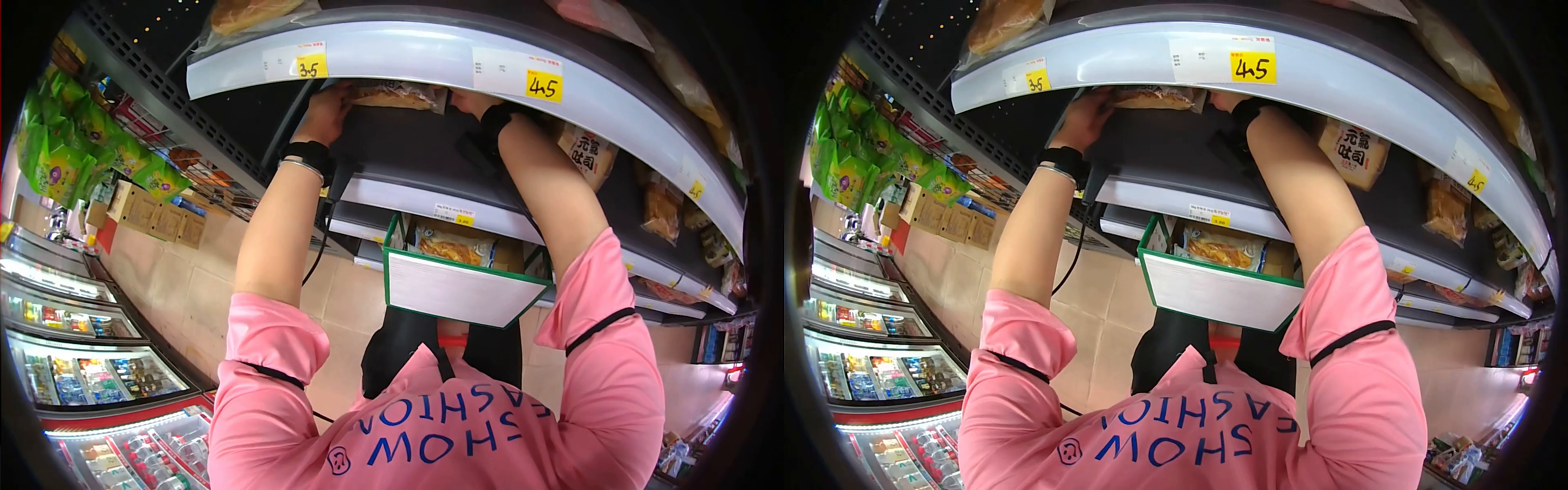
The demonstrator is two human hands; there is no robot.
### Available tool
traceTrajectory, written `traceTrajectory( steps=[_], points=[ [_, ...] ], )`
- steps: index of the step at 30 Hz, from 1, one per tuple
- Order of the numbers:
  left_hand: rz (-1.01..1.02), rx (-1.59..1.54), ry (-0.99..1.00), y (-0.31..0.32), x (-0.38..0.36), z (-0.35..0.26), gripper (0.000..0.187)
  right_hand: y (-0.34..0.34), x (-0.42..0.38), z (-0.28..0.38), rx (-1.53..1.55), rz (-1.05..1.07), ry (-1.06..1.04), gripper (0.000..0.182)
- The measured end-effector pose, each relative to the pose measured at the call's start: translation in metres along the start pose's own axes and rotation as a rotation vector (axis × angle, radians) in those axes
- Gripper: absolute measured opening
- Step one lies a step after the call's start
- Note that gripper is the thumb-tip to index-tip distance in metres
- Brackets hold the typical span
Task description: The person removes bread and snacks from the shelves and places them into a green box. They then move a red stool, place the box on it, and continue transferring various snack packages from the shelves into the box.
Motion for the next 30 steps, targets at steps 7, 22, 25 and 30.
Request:
traceTrajectory(
  steps=[7, 22, 25, 30],
  points=[
    [-0.415, -1.114, -0.974, 0.021, -0.002, 0.028, 0.022, -0.008, -0.017, 0.026, -0.807, -0.275, -0.522, 0.024],
    [-0.422, -0.794, -0.819, -0.017, -0.017, -0.011, 0.024, 0.073, -0.168, 0.071, -1.134, 0.196, -0.472, 0.020],
    [-0.113, -0.631, -0.458, -0.027, -0.047, -0.092, 0.022, 0.083, -0.235, 0.051, -1.114, 0.402, -0.022, 0.014],
    [0.629, -0.527, -0.079, -0.001, -0.136, -0.194, 0.040, 0.064, -0.307, 0.012, -1.512, 0.838, 0.071, 0.019]
  ],
)
Point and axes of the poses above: each hand's wrist, its own x-axis towards the middle knuckle, its own y-axis out of the palm, z = x × y, the point moved 6 cm from there along x, towards the middle knuckle, and after that the axes turned 10 degrees about -z, right-handed, at the moved point
